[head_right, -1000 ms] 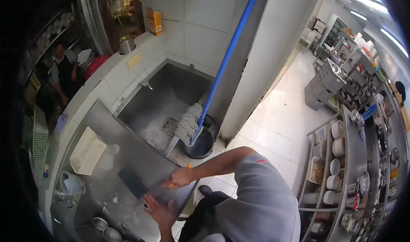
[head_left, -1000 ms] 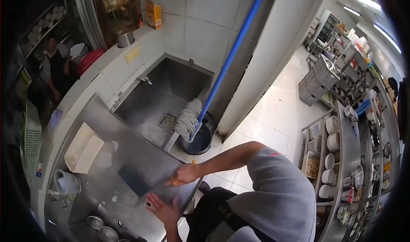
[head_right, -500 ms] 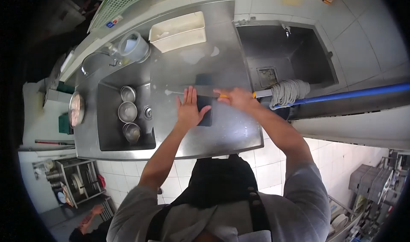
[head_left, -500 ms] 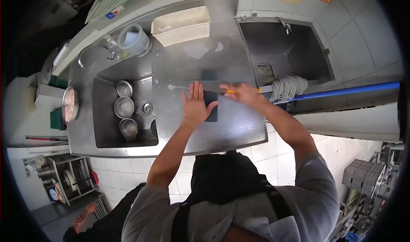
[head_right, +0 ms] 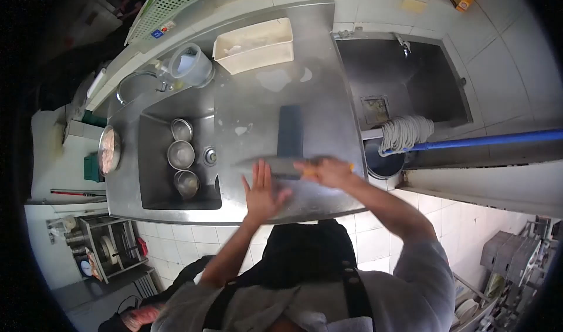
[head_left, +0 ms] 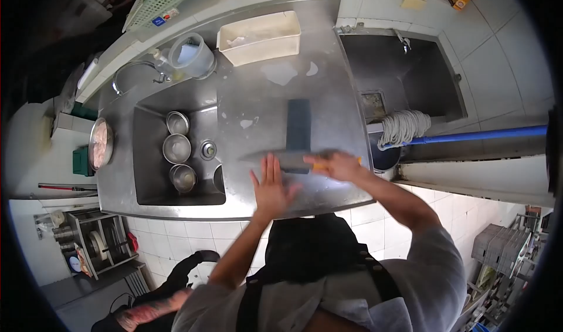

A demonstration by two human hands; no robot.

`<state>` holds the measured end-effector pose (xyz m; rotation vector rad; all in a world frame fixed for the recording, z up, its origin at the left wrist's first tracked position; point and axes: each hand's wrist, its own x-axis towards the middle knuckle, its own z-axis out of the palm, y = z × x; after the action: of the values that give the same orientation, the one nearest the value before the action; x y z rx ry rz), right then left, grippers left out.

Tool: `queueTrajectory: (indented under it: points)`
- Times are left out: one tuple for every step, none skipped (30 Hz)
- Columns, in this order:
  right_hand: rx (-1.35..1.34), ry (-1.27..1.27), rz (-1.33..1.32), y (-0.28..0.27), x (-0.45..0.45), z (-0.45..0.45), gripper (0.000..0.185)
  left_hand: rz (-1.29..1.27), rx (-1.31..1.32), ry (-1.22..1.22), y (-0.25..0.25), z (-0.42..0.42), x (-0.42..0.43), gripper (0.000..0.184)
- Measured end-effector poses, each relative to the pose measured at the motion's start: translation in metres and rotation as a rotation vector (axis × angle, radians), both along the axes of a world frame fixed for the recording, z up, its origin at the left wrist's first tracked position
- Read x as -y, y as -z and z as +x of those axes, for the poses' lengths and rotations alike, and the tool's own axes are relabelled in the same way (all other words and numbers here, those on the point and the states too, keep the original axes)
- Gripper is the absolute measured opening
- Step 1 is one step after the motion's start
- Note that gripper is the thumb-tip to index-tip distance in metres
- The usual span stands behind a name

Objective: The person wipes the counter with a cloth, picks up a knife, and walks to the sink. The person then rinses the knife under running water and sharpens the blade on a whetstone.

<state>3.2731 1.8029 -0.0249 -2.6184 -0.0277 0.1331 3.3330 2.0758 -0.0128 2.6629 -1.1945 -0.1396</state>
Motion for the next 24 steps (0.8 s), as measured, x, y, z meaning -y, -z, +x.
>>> queueTrajectory:
  points:
    - [0.218, -0.027, -0.001, 0.010, -0.007, -0.007, 0.046, 0.001, 0.006, -0.001, -0.001, 0.009, 0.005, 0.103]
    - [0.414, -0.053, 0.011, 0.019, -0.016, -0.021, 0.046, -0.042, 0.011, -0.006, -0.001, 0.013, 0.012, 0.102]
    - [0.400, -0.051, 0.026, 0.008, -0.010, -0.012, 0.046, -0.082, 0.016, -0.011, -0.001, 0.020, 0.019, 0.101]
    - [0.085, 0.023, 0.106, -0.024, 0.012, 0.022, 0.045, -0.076, 0.046, 0.010, -0.005, 0.046, 0.041, 0.098]
    - [-0.232, 0.095, 0.185, -0.044, 0.022, 0.040, 0.044, -0.075, 0.049, 0.011, -0.006, 0.063, 0.052, 0.098]
    - [-0.229, 0.095, 0.183, -0.048, 0.019, 0.040, 0.044, -0.064, 0.093, 0.034, -0.006, 0.078, 0.061, 0.097]
    - [-0.303, 0.125, 0.182, -0.051, 0.014, 0.036, 0.046, -0.051, 0.130, 0.052, -0.006, 0.082, 0.063, 0.095]
    - [-0.372, 0.156, 0.180, -0.053, 0.008, 0.031, 0.048, -0.127, 0.075, 0.060, -0.005, 0.068, 0.047, 0.094]
    - [-0.366, 0.150, 0.173, -0.053, -0.004, 0.015, 0.048, -0.133, 0.082, 0.054, -0.007, 0.044, 0.027, 0.094]
    - [-0.293, 0.059, 0.083, -0.046, -0.024, -0.015, 0.051, -0.085, 0.027, 0.032, -0.011, 0.013, 0.003, 0.088]
    - [-0.220, -0.030, -0.001, -0.048, -0.036, -0.030, 0.056, -0.031, -0.030, 0.013, -0.021, -0.003, -0.010, 0.083]
    - [-0.230, -0.038, 0.014, -0.048, -0.037, -0.038, 0.056, -0.016, -0.040, 0.006, -0.026, -0.005, -0.016, 0.083]
    - [-0.210, 0.004, 0.119, -0.049, -0.037, -0.047, 0.059, -0.010, -0.004, 0.043, -0.029, 0.001, -0.021, 0.068]
    - [-0.185, 0.049, 0.222, -0.062, -0.036, -0.049, 0.062, -0.008, 0.037, 0.083, -0.036, 0.012, -0.021, 0.054]
    - [-0.277, 0.064, 0.230, -0.093, -0.030, -0.042, 0.059, -0.098, 0.046, 0.116, -0.045, 0.030, -0.018, 0.041]
    - [-0.188, 0.031, 0.362, -0.089, -0.019, -0.036, 0.054, -0.190, 0.058, 0.153, -0.054, 0.051, -0.008, 0.029]
    - [-0.103, 0.000, 0.495, -0.085, -0.010, -0.035, 0.049, -0.178, 0.051, 0.192, -0.070, 0.067, 0.005, 0.020]
    - [-0.109, 0.003, 0.505, -0.092, -0.004, -0.030, 0.049, -0.170, 0.042, 0.231, -0.080, 0.078, 0.018, 0.012]
    - [-0.293, 0.046, 0.478, -0.108, 0.005, -0.024, 0.045, -0.169, 0.043, 0.236, -0.080, 0.087, 0.028, 0.012]
    - [-0.474, 0.091, 0.445, -0.118, 0.013, -0.021, 0.042, -0.211, 0.050, 0.295, -0.078, 0.094, 0.038, 0.012]
    - [-0.468, 0.096, 0.442, -0.120, 0.018, -0.020, 0.042, -0.253, 0.058, 0.353, -0.076, 0.101, 0.049, 0.012]
    - [-0.397, 0.112, 0.235, -0.119, 0.021, -0.022, 0.040, -0.254, 0.060, 0.358, -0.074, 0.105, 0.059, 0.012]
    - [-0.330, 0.128, 0.034, -0.115, 0.022, -0.024, 0.040, -0.252, -0.171, 0.305, -0.068, 0.106, 0.067, 0.009]
    - [-0.310, 0.187, 0.054, -0.114, 0.023, -0.024, 0.047, -0.245, -0.402, 0.251, -0.066, 0.106, 0.074, 0.011]
